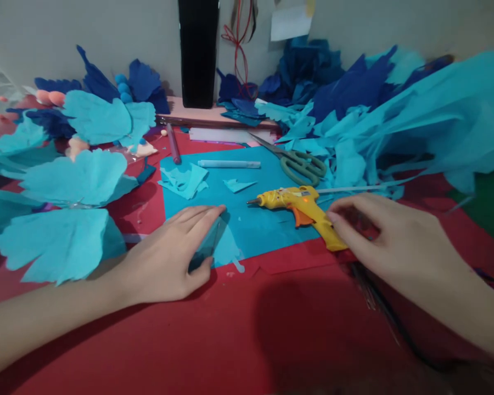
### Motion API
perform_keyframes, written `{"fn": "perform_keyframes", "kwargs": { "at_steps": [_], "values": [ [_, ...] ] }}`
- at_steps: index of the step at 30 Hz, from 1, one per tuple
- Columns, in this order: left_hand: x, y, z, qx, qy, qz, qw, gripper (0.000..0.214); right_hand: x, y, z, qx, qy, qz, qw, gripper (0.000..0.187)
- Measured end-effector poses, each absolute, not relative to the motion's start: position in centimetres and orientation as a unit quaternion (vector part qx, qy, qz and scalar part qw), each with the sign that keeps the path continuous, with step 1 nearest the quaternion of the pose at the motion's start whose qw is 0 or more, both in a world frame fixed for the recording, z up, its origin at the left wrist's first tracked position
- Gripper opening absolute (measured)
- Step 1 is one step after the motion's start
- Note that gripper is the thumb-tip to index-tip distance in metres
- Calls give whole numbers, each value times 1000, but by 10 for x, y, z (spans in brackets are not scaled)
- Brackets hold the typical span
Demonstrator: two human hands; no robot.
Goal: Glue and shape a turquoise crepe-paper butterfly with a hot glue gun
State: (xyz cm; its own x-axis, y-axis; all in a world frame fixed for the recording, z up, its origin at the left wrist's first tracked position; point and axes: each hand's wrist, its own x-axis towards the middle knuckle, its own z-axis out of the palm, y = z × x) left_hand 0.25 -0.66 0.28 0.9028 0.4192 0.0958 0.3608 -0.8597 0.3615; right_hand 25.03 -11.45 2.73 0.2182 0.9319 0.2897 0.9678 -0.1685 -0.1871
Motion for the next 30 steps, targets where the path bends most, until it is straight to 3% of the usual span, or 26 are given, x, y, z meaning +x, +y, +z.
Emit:
{"fn": "perform_keyframes", "kwargs": {
  "at_steps": [4, 10, 14, 23, 27, 30],
  "values": [
    [3, -6, 2, 959, 209, 83, 173, 56, 260, -114, 17, -798, -590, 21, 121, 38],
    [2, -6, 2, 956, 213, 87, 181, 57, 258, -107, 9, -795, -592, 47, 122, 19],
    [2, -6, 3, 957, 210, 81, 182, 57, 252, -104, 11, -819, -557, 33, 132, 18],
    [2, -6, 3, 959, 200, 88, 183, 56, 242, -120, 23, -837, -528, 14, 142, 42],
    [2, -6, 3, 960, 194, 92, 179, 55, 238, -123, 24, -823, -547, -59, 141, 49],
    [1, -6, 1, 960, 196, 92, 179, 56, 233, -122, 24, -823, -539, -103, 150, 65]
  ]
}}
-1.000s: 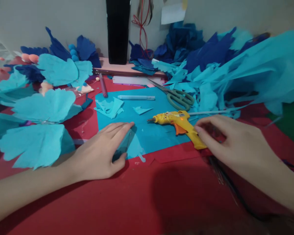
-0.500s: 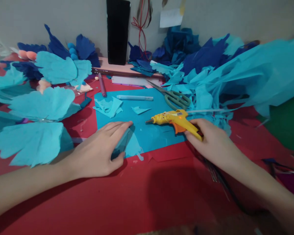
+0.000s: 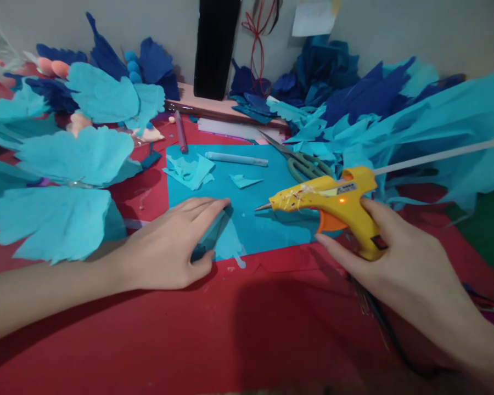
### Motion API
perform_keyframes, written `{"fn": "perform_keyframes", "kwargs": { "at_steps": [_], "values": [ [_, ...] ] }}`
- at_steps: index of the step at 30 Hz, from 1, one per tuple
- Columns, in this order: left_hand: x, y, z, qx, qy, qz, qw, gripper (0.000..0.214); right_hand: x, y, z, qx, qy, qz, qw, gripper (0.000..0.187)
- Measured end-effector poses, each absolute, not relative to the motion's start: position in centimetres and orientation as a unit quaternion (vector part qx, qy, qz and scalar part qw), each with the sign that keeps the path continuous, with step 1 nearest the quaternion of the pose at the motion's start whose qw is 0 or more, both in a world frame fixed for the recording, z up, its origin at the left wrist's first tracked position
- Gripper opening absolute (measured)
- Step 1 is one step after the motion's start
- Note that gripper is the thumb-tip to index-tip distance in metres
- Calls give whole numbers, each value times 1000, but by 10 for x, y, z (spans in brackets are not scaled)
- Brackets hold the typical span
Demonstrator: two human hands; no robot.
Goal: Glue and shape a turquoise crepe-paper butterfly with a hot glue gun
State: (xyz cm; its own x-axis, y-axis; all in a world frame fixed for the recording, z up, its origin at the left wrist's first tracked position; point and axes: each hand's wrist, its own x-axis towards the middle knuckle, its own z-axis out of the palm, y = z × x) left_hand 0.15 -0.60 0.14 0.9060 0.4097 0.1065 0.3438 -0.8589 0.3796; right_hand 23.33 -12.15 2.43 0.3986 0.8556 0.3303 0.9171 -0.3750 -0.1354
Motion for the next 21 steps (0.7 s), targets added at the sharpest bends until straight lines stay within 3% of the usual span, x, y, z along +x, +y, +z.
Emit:
{"fn": "perform_keyframes", "kwargs": {
  "at_steps": [3, 9, 15, 21],
  "values": [
    [2, -7, 0, 959, 196, 96, 179, 57, 229, -120, 22, -809, -545, -155, 155, 75],
    [2, -8, 0, 958, 202, 99, 178, 57, 220, -113, 14, -693, -656, -255, 156, 49],
    [-1, -10, -3, 954, 207, 121, 180, 55, 214, -108, 8, -646, -689, -301, 133, 37],
    [-1, -10, -2, 951, 212, 120, 188, 55, 219, -105, 1, -601, -693, -363, 166, 43]
  ]
}}
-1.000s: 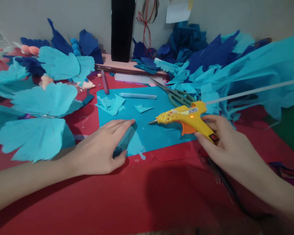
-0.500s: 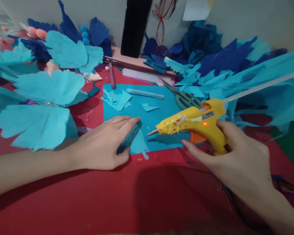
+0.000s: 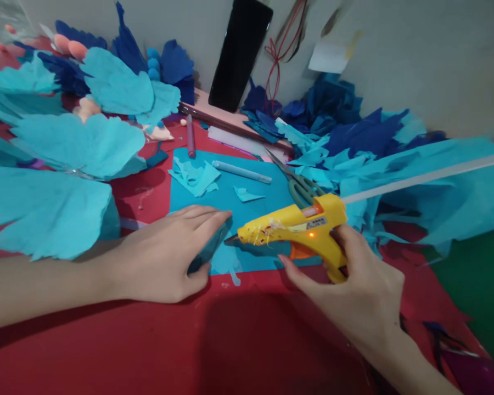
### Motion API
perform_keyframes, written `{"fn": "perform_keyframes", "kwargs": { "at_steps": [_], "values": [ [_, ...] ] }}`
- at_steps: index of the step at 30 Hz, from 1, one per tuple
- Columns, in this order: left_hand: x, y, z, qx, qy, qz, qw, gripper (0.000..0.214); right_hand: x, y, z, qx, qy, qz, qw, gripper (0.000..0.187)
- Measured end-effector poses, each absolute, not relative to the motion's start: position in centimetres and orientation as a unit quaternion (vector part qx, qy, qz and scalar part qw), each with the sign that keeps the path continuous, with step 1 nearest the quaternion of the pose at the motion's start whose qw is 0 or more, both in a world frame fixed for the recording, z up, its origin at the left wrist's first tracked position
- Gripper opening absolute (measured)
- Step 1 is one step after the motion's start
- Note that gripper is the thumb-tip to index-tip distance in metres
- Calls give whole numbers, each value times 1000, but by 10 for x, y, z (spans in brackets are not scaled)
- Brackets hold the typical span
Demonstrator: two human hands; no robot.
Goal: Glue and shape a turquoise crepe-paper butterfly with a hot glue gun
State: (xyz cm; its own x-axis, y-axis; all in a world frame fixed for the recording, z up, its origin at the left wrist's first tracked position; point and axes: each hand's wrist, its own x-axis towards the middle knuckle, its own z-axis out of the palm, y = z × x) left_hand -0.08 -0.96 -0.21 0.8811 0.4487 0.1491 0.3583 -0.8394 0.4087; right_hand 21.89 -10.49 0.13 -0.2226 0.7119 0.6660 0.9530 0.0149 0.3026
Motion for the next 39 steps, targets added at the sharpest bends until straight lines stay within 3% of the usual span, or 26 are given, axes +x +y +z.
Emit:
{"fn": "perform_keyframes", "kwargs": {
  "at_steps": [21, 26, 39],
  "values": [
    [0, -9, -1, 950, 216, 115, 194, 56, 217, -108, 5, -585, -714, -339, 182, 21],
    [0, -9, -2, 949, 211, 114, 206, 56, 215, -111, 0, -590, -716, -330, 175, 29],
    [1, -10, -5, 947, 201, 132, 213, 56, 218, -116, 0, -557, -735, -360, 141, 25]
  ]
}}
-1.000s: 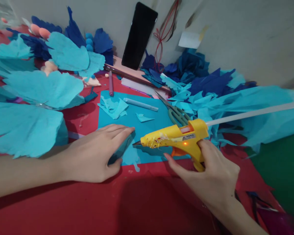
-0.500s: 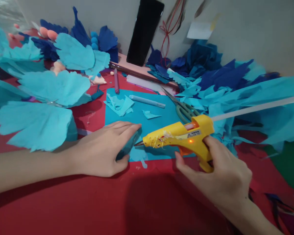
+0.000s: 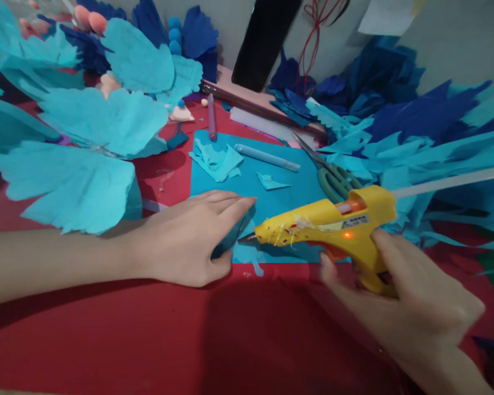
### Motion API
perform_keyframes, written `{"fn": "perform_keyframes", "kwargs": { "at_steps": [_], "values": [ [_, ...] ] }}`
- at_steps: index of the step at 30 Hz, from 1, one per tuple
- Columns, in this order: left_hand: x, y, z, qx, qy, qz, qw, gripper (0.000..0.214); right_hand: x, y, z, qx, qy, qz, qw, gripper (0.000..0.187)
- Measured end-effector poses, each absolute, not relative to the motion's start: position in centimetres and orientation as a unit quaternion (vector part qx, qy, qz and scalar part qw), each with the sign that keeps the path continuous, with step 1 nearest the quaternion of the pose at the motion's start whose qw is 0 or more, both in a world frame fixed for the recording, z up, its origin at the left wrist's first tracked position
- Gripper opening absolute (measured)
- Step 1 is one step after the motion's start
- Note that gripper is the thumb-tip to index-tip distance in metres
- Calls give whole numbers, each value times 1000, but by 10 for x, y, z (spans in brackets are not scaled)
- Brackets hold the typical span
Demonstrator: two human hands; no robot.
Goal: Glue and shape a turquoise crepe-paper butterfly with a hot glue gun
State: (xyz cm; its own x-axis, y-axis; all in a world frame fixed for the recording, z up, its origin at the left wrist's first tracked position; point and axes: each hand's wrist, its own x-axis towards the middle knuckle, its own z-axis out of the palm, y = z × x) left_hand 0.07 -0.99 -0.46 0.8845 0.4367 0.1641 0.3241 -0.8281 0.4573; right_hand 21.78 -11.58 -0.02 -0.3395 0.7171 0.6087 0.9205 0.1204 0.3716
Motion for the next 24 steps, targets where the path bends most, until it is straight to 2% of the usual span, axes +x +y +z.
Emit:
{"fn": "perform_keyframes", "kwargs": {
  "at_steps": [2, 6, 12, 24],
  "values": [
    [1, -10, -4, 947, 201, 131, 212, 56, 217, -114, 3, -570, -727, -353, 145, 24],
    [2, -9, -2, 946, 207, 123, 215, 55, 219, -107, 10, -580, -720, -342, 169, 35],
    [-1, -9, 1, 942, 213, 115, 230, 55, 221, -105, 8, -580, -727, -302, 209, 17],
    [-2, -5, 10, 906, 244, 106, 330, 56, 212, -106, 4, -586, -717, -284, 249, 17]
  ]
}}
